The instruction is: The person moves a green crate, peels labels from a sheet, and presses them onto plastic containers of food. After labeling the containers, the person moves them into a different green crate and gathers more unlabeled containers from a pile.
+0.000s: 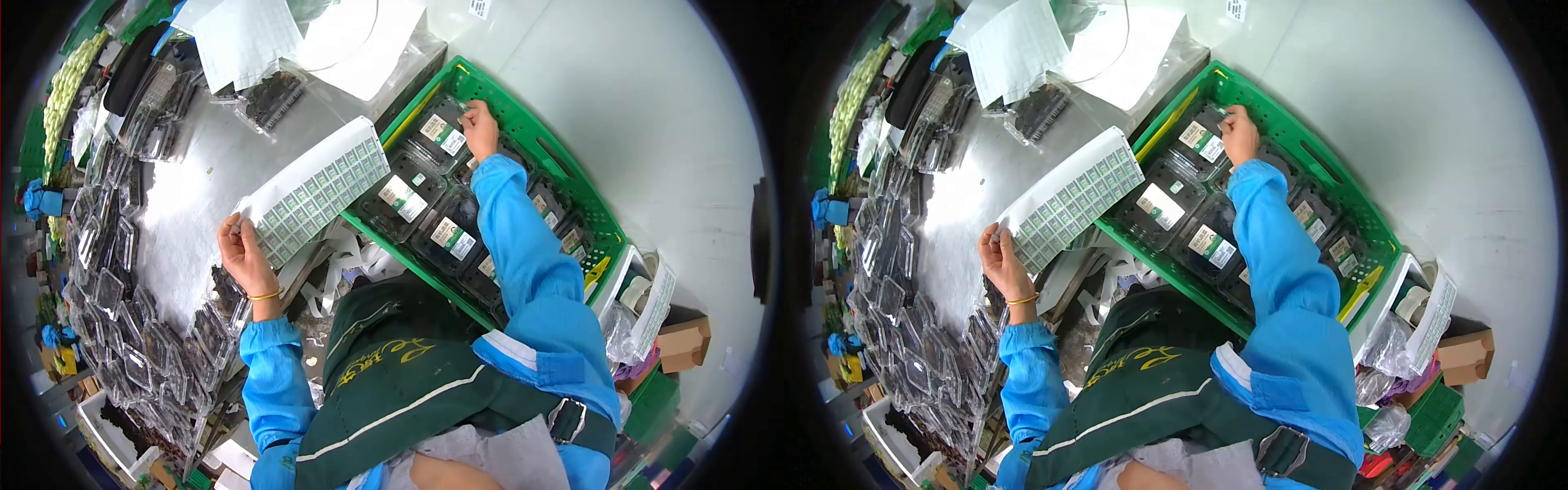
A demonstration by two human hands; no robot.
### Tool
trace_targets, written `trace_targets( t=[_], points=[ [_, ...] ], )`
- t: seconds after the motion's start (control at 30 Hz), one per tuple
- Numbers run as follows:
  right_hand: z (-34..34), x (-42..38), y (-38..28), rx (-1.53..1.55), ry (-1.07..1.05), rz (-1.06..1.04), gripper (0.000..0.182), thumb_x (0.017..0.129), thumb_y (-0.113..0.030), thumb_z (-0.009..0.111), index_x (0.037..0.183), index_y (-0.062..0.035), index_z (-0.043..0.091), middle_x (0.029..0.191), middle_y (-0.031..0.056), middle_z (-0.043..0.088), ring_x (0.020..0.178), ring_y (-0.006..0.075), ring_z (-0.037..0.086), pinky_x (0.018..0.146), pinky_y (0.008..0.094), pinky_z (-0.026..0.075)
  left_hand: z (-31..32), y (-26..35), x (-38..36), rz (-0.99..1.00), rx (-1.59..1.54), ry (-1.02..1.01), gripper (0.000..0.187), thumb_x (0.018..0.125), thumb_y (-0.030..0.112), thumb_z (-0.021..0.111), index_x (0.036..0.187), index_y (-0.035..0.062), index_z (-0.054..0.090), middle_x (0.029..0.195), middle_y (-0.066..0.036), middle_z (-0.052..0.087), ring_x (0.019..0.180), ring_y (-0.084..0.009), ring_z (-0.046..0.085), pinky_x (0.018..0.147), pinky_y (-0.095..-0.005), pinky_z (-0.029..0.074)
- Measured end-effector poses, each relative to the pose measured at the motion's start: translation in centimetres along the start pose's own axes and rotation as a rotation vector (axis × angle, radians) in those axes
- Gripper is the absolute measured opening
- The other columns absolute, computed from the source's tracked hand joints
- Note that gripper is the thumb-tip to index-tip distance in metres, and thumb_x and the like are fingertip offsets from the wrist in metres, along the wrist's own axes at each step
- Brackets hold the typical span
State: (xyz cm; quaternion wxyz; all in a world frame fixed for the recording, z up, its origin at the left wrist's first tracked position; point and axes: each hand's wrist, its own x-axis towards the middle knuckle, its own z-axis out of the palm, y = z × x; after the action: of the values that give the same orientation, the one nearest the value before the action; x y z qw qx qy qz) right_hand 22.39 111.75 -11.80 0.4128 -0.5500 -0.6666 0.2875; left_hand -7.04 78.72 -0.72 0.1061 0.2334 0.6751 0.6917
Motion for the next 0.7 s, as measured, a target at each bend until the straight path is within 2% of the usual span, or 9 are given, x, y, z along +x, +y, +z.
trace_targets(
  t=[0.07,0.27,0.43,0.47,0.57,0.6,0.63,0.67,0.7],
  points=[
    [-0.5,0.3,0.2,-0.350,0.034,-0.167,0.031,0.078,-0.006,0.064,0.107,-0.0079,0.055,0.080,0.0105,0.064,0.074,0.0325,0.063,0.067,0.0394,0.049,-0.6,-0.6,0.1,0.020,0.096,-0.045,0.020,0.092,0.004,0.053,0.111,-0.0010,0.057,0.105,-0.007,0.062,0.094,-0.0112,0.056,0.083,-0.0224,0.043],
    [-8.4,-2.2,1.4,0.013,0.140,0.069,0.017,0.079,-0.016,0.067,0.088,-0.0023,0.063,0.080,0.0116,0.068,0.072,0.0205,0.065,0.067,0.0306,0.049,-0.7,0.2,-0.4,-0.122,0.030,-0.140,0.032,0.092,0.006,0.051,0.124,-0.0003,0.053,0.121,-0.008,0.058,0.106,-0.0136,0.054,0.091,-0.0258,0.043],
    [-12.3,-3.8,6.1,-0.331,0.028,0.038,0.019,0.080,-0.020,0.065,0.085,-0.0016,0.066,0.082,0.0129,0.067,0.075,0.0224,0.064,0.069,0.0325,0.049,-1.0,1.5,-0.8,-0.173,-0.035,-0.255,0.048,0.084,-0.004,0.056,0.130,-0.0027,0.044,0.135,-0.015,0.045,0.122,-0.0217,0.046,0.100,-0.0313,0.039],
    [-12.3,-3.8,6.8,-0.353,0.008,0.086,0.022,0.079,-0.026,0.063,0.085,-0.0049,0.068,0.085,0.0140,0.066,0.079,0.0295,0.063,0.071,0.0367,0.048,-1.6,0.9,-0.7,-0.166,0.008,-0.265,0.049,0.083,-0.005,0.056,0.130,-0.0034,0.044,0.135,-0.016,0.045,0.124,-0.0225,0.044,0.100,-0.0331,0.039],
    [-12.9,-4.3,0.7,-0.680,-0.124,0.350,0.036,0.079,-0.030,0.064,0.105,-0.0053,0.063,0.107,0.0178,0.062,0.098,0.0337,0.059,0.084,0.0412,0.047,-1.5,4.0,-1.7,-0.390,0.196,-0.244,0.050,0.081,0.001,0.060,0.128,0.0169,0.052,0.139,-0.009,0.039,0.125,-0.0265,0.040,0.100,-0.0364,0.039],
    [-12.6,-4.4,4.2,-0.699,-0.085,0.160,0.040,0.081,-0.029,0.064,0.111,-0.0027,0.059,0.106,0.0178,0.063,0.098,0.0331,0.059,0.084,0.0419,0.047,-4.1,0.3,-1.6,-0.034,0.546,-0.449,0.051,0.082,0.009,0.063,0.131,0.0158,0.050,0.128,-0.010,0.049,0.114,-0.0184,0.048,0.093,-0.0325,0.043],
    [-12.0,-4.1,5.9,-0.618,-0.032,-0.073,0.033,0.087,-0.024,0.060,0.109,-0.0001,0.058,0.101,0.0165,0.064,0.092,0.0284,0.060,0.082,0.0390,0.048,-3.2,0.3,-1.9,0.003,0.569,-0.292,0.049,0.083,0.013,0.063,0.130,0.0162,0.051,0.129,-0.010,0.047,0.114,-0.0181,0.047,0.092,-0.0320,0.043],
    [-10.4,-3.6,4.2,-0.101,-0.108,-0.046,0.026,0.089,-0.020,0.060,0.101,0.0019,0.058,0.095,0.0140,0.064,0.086,0.0220,0.060,0.077,0.0336,0.048,-2.5,2.7,-1.7,-0.184,0.335,-0.292,0.048,0.083,0.014,0.064,0.129,0.0171,0.051,0.131,-0.009,0.046,0.113,-0.0189,0.047,0.091,-0.0316,0.044],
    [-8.4,-2.9,2.5,-0.002,-0.189,-0.114,0.023,0.089,-0.018,0.061,0.096,0.0030,0.055,0.090,0.0113,0.063,0.083,0.0181,0.059,0.075,0.0313,0.047,-2.8,1.6,-1.2,-0.152,0.274,-0.316,0.050,0.081,0.010,0.065,0.129,0.0135,0.050,0.130,-0.009,0.047,0.114,-0.0179,0.047,0.090,-0.0308,0.044]
  ],
)
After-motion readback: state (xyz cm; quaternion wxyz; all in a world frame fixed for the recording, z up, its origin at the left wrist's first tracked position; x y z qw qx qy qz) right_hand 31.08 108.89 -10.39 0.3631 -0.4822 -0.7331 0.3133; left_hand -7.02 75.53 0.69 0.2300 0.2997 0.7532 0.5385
